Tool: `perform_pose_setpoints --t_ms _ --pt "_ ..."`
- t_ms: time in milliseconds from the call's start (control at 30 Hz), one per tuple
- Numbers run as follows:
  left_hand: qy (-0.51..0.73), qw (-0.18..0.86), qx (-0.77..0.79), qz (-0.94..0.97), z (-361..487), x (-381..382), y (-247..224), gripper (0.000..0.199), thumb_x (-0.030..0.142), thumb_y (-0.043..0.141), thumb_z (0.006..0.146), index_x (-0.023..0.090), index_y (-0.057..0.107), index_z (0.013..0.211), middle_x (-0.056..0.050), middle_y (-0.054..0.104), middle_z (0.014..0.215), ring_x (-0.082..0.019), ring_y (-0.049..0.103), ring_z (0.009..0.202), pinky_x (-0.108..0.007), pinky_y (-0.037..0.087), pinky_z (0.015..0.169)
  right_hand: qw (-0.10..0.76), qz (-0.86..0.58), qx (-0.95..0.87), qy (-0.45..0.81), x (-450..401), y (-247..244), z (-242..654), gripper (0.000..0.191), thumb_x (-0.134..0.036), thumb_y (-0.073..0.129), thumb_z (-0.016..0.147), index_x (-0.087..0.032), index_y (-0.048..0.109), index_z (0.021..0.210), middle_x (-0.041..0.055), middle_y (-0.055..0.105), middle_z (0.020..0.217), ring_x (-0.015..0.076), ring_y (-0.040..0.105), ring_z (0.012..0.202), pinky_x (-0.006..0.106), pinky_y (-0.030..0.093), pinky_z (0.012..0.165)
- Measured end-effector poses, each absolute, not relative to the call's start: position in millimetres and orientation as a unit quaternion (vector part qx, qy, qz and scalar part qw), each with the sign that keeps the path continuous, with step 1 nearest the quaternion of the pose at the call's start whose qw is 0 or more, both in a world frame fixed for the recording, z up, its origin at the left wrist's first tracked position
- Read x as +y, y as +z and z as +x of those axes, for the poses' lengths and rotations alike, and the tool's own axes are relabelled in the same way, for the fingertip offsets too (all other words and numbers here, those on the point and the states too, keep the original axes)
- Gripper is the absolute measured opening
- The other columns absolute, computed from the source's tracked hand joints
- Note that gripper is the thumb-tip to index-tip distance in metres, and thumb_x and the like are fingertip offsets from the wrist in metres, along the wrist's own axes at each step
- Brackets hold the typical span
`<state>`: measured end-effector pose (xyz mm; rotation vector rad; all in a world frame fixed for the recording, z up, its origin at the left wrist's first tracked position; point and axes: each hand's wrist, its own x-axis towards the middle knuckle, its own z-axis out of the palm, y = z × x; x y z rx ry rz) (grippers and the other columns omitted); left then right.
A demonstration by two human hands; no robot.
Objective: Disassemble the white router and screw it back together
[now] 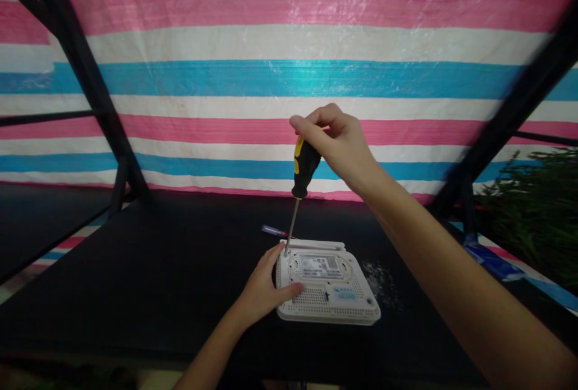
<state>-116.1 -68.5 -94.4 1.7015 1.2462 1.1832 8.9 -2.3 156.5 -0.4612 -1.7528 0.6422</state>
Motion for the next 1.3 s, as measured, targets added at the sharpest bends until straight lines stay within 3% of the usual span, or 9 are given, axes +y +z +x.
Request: perform_pose_setpoints --t_ms 100,267,433,600,800,967,1100,1200,1300 --pt "0.459 0.352 0.482 0.658 -116 -69 -93 0.075 0.034 0.077 0.069 0.021 0.044 0.136 -0.012 0.045 0.14 -0.029 0.041 0.129 -0.045 0.028 0.111 0.516 -0.202 -0.775 0.303 -2 165 18 0.026 -0.036 0.064 0.079 -0.012 0.058 0.07 0.0003 0.057 0.06 0.0074 0.053 0.053 0.02 0.041 0.05" --pt "0.463 0.346 0.478 0.662 -116 -68 -95 0.075 0.033 0.076 0.07 0.02 0.044 0.136 -0.012 0.045 0.14 -0.029 0.041 0.129 -0.043 0.027 0.111 0.514 -0.213 -0.761 0.333 -6 167 23 0.018 -0.025 0.063 0.078 -0.013 0.057 0.09 0.0017 0.062 0.073 0.0111 0.06 0.067 0.023 0.046 0.061" --pt "0.463 0.34 0.478 0.665 -116 -68 -98 0.077 0.036 0.077 0.069 0.019 0.043 0.136 -0.013 0.045 0.14 -0.029 0.041 0.129 -0.042 0.027 0.111 0.538 -0.161 -0.721 0.406 -3 152 11 0.026 -0.032 0.038 0.086 -0.014 0.055 0.079 0.0031 0.061 0.075 0.0117 0.059 0.073 0.025 0.045 0.066" --pt "0.464 0.338 0.481 0.663 -115 -67 -97 0.076 0.034 0.076 0.07 0.018 0.043 0.136 -0.014 0.044 0.141 -0.03 0.04 0.13 -0.045 0.027 0.111 0.583 -0.215 -0.682 0.386 -4 145 -15 0.043 -0.058 0.056 0.078 -0.017 0.05 0.068 -0.005 0.037 0.051 0.006 0.041 0.048 0.02 0.03 0.047" --pt "0.47 0.338 0.476 0.662 -115 -68 -96 0.076 0.035 0.077 0.069 0.019 0.044 0.135 -0.013 0.047 0.139 -0.03 0.042 0.129 -0.044 0.028 0.111 0.587 -0.172 -0.6 0.516 -4 137 -15 0.052 -0.059 0.073 0.06 -0.017 0.05 0.079 -0.0021 0.055 0.068 0.0075 0.053 0.057 0.021 0.046 0.055" --pt "0.472 0.338 0.474 0.662 -115 -69 -97 0.075 0.033 0.077 0.069 0.021 0.044 0.136 -0.011 0.047 0.139 -0.028 0.043 0.128 -0.044 0.029 0.111 0.539 -0.143 -0.635 0.534 -4 139 -3 0.041 -0.055 0.065 0.069 -0.016 0.055 0.077 -0.0008 0.055 0.074 0.008 0.055 0.063 0.021 0.049 0.062" --pt "0.471 0.334 0.471 0.667 -115 -68 -98 0.07 0.032 0.075 0.072 0.022 0.046 0.134 -0.011 0.045 0.141 -0.028 0.04 0.13 -0.043 0.026 0.112 0.515 -0.17 -0.65 0.533 -4 144 -2 0.037 -0.052 0.061 0.069 -0.017 0.056 0.077 -0.0013 0.052 0.066 0.0083 0.052 0.059 0.021 0.048 0.059" --pt "0.47 0.331 0.471 0.67 -115 -68 -99 0.067 0.033 0.074 0.072 0.021 0.048 0.133 -0.012 0.045 0.14 -0.028 0.041 0.13 -0.043 0.026 0.112 0.492 -0.161 -0.627 0.581 -5 144 0 0.041 -0.053 0.067 0.064 -0.018 0.051 0.077 -0.0024 0.052 0.064 0.0099 0.054 0.056 0.025 0.05 0.059" --pt "0.47 0.327 0.472 0.67 -115 -68 -100 0.067 0.033 0.074 0.073 0.02 0.048 0.132 -0.012 0.047 0.139 -0.028 0.042 0.129 -0.043 0.027 0.111 0.514 -0.171 -0.621 0.566 -5 141 2 0.051 -0.066 0.061 0.064 -0.017 0.05 0.073 -0.0011 0.053 0.065 0.01 0.055 0.055 0.026 0.051 0.059"
